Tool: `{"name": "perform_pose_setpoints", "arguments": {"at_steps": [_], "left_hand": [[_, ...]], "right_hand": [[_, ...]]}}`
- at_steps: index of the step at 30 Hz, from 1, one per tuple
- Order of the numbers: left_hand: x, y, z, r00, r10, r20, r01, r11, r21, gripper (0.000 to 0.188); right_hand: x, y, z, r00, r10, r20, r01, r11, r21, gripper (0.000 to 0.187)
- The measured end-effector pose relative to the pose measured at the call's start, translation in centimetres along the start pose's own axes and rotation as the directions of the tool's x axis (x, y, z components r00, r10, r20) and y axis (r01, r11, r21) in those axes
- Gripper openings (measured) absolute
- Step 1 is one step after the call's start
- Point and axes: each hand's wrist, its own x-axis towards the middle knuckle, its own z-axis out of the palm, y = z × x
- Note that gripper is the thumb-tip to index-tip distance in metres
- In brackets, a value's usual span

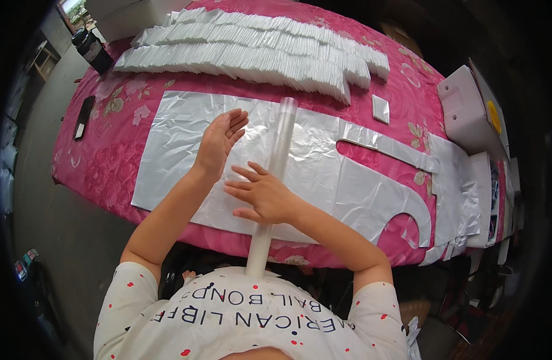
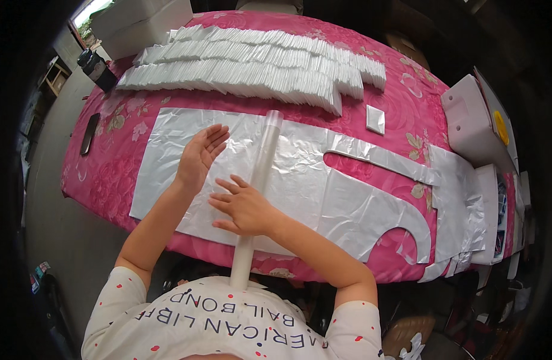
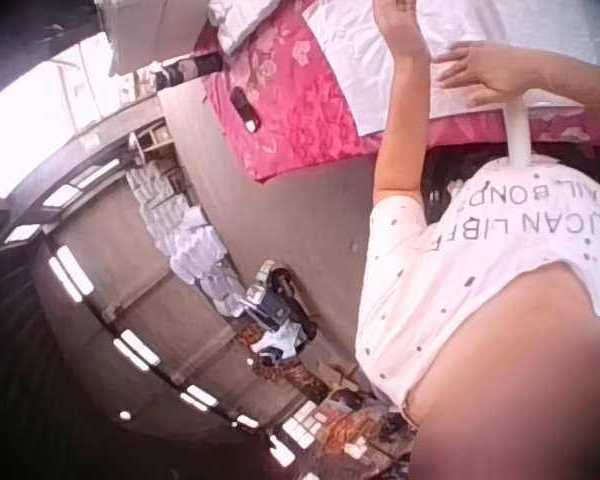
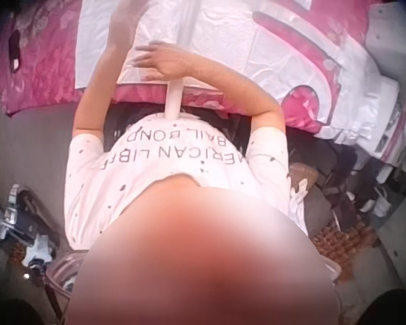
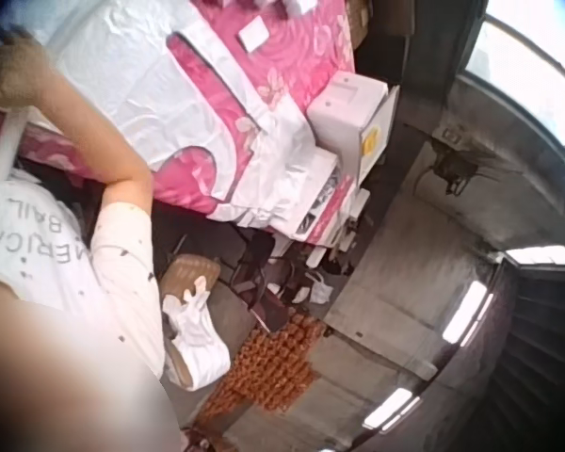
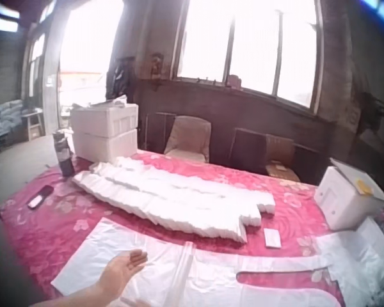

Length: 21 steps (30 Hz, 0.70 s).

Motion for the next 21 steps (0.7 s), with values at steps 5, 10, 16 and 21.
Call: {"name": "perform_pose_setpoints", "arguments": {"at_steps": [5, 10, 16, 21], "left_hand": [[-5.7, 3.1, -11.7, 0.979, 0.115, -0.171, -0.089, 0.985, 0.15, 0.046], [-14.5, 3.7, -17.8, 0.934, 0.113, -0.338, -0.024, 0.966, 0.257, 0.043], [-19.3, 3.3, -15.8, 0.959, 0.137, -0.249, 0.053, 0.774, 0.63, 0.037], [-20.0, 2.7, -14.2, 0.937, 0.33, -0.115, 0.127, -0.017, 0.992, 0.068]], "right_hand": [[7.3, -6.9, 1.8, 0.949, -0.314, 0.013, 0.275, 0.85, 0.45, 0.048], [7.6, -1.2, 0.8, 0.975, -0.103, -0.195, 0.118, 0.991, 0.069, 0.039], [14.2, 1.7, 3.4, 0.981, -0.195, -0.01, 0.19, 0.967, -0.17, 0.051], [23.9, -1.6, 7.8, 0.998, 0.062, -0.023, -0.065, 0.981, -0.183, 0.052]]}}
